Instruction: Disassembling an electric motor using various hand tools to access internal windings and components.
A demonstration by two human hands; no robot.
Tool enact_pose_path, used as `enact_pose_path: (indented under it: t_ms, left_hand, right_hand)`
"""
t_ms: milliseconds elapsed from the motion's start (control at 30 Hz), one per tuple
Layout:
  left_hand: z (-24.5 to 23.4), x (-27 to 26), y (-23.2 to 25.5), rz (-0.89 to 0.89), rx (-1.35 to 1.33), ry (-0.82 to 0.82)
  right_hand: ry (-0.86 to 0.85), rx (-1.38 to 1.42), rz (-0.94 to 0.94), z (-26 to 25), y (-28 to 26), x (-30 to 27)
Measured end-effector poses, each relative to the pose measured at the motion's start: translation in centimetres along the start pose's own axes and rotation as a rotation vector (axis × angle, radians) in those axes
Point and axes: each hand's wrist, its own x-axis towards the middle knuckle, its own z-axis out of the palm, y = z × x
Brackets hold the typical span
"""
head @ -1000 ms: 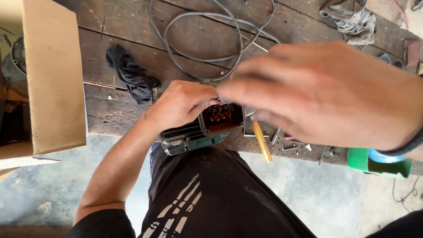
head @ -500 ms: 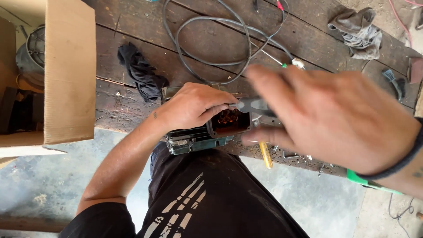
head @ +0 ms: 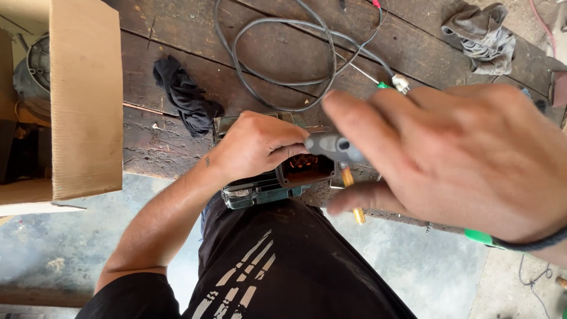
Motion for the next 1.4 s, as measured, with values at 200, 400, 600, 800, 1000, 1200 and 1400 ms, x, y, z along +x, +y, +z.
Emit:
enact_pose_path:
  t_ms: [200,400,600,800,1000,1200,1400]
  left_hand:
    - [-0.1,0.7,0.2,-0.074,0.109,-0.008]
    - [-1.4,1.2,0.8,0.036,-0.093,-0.13]
    - [0.0,0.7,0.5,0.02,0.226,0.075]
    - [-1.6,1.3,1.8,-0.147,-0.116,-0.204]
    - [0.3,0.7,1.2,-0.032,0.164,0.124]
    - [-1.2,1.5,1.7,-0.177,-0.105,-0.169]
    - [0.5,1.1,1.1,-0.039,0.255,0.05]
  right_hand:
    - [0.007,0.144,-0.133,0.9,0.3,0.0]
    - [0.105,0.28,-0.373,0.2,1.5,0.8]
    - [-0.004,0.059,-0.068,0.5,0.4,-0.3]
    - [0.04,0.169,-0.298,0.5,1.0,0.1]
    - [-0.007,-0.025,-0.031,0.6,0.5,-0.7]
    - [0.045,0.391,-0.196,0.5,1.2,-0.3]
    - [-0.111,0.121,0.059,1.6,0.1,-1.2]
